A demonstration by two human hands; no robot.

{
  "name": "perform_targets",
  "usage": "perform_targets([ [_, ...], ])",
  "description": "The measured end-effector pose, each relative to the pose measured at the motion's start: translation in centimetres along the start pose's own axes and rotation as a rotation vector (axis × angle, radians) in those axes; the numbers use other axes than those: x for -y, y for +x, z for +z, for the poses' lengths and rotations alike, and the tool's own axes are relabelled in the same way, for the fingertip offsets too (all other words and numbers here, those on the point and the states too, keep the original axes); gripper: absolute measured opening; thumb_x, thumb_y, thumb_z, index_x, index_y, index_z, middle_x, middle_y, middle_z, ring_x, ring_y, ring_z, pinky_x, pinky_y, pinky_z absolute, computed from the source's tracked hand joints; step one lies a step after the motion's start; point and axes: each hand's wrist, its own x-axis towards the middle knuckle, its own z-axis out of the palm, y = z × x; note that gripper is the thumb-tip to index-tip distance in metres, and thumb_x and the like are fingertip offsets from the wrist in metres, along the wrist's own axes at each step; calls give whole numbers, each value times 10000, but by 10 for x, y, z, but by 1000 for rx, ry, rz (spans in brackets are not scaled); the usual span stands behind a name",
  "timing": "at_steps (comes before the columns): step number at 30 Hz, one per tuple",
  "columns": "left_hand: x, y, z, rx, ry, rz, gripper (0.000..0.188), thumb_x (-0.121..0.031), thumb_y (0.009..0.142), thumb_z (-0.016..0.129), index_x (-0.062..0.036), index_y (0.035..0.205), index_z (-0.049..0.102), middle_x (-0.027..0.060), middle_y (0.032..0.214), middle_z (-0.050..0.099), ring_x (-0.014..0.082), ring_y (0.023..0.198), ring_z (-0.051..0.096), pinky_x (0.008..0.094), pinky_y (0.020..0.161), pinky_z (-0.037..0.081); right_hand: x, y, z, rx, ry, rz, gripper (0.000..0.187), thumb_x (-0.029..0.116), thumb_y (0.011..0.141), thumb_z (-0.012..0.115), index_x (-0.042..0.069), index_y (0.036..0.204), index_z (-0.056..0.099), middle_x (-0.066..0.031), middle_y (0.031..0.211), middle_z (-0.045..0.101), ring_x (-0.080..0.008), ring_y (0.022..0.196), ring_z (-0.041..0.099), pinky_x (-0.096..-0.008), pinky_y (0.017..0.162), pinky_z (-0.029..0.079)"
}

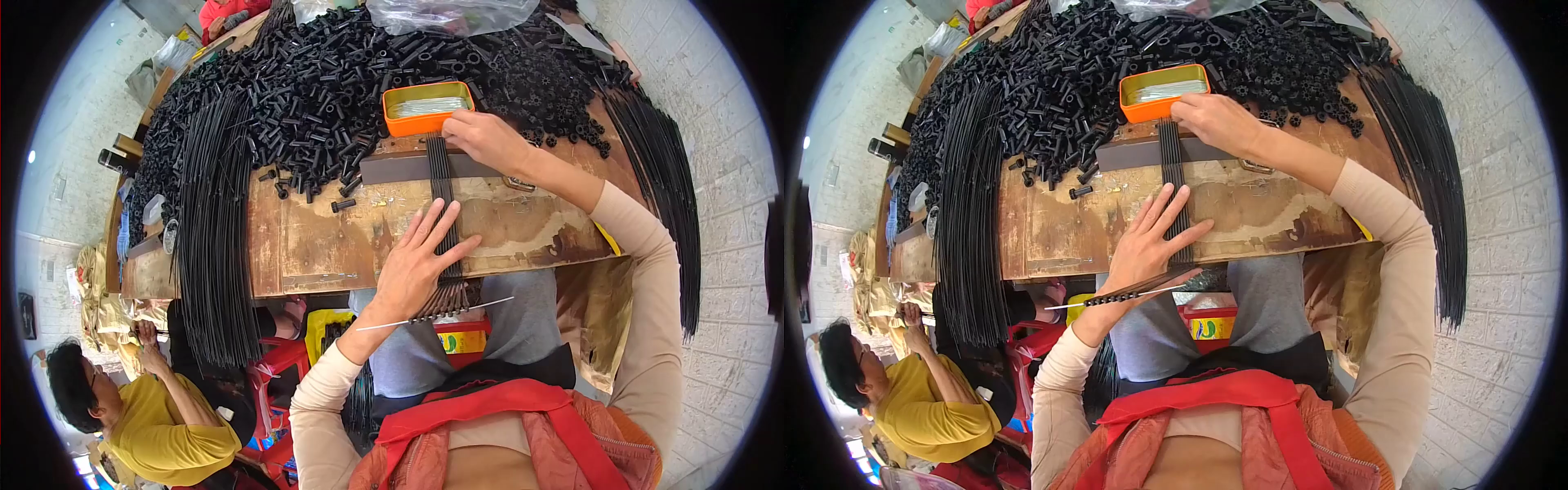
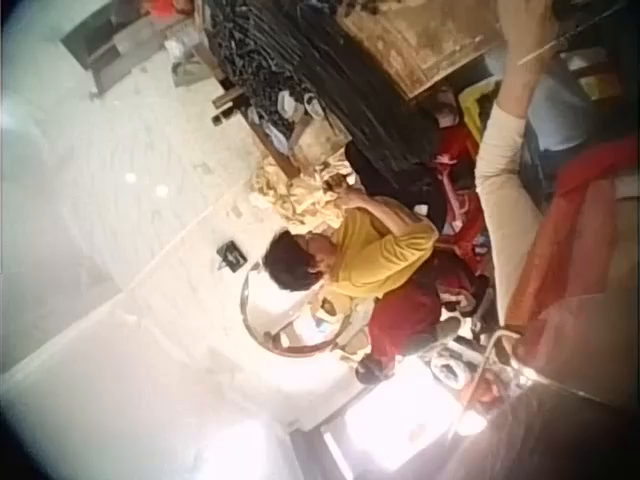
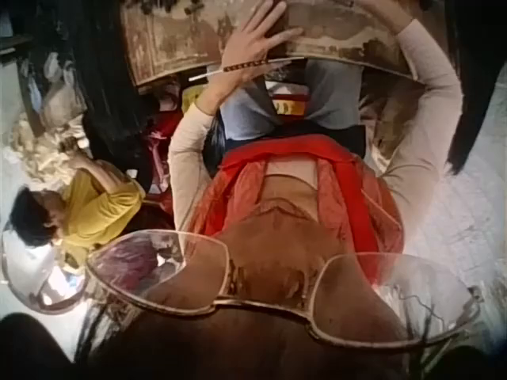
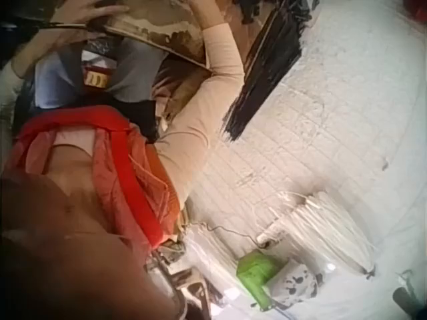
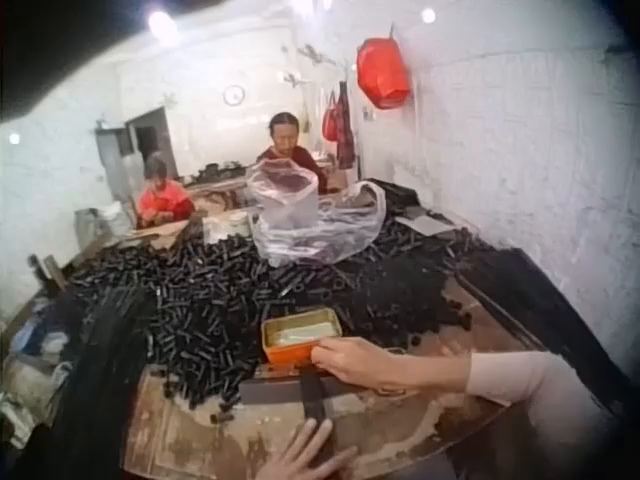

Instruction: Assembling and trimming bundles of black plastic strips or synthetic hair using a fixture and pliers.

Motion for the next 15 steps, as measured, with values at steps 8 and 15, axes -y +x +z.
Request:
perform_targets([
  [8, -3, 1, 1, 3, 50, -15, 626, -440, 757, 712, -253, 1330, 541, 154, 1540, 268, 357, 1433, 226, 511, 1148, 229, -2, -15, -2, -52, -7, 66, 111, 67, 823, 635, 12, 912, 600, -117, 834, 597, -321, 840, 624, -409, 713, 520],
  [15, -4, 1, -1, 12, 67, -23, 621, -448, 766, 700, -263, 1335, 536, 148, 1545, 261, 349, 1440, 212, 506, 1156, 208, 3, -10, -10, -80, -124, 50, 117, 60, 809, 604, 26, 920, 617, -102, 875, 609, -299, 847, 632, -381, 700, 529],
])
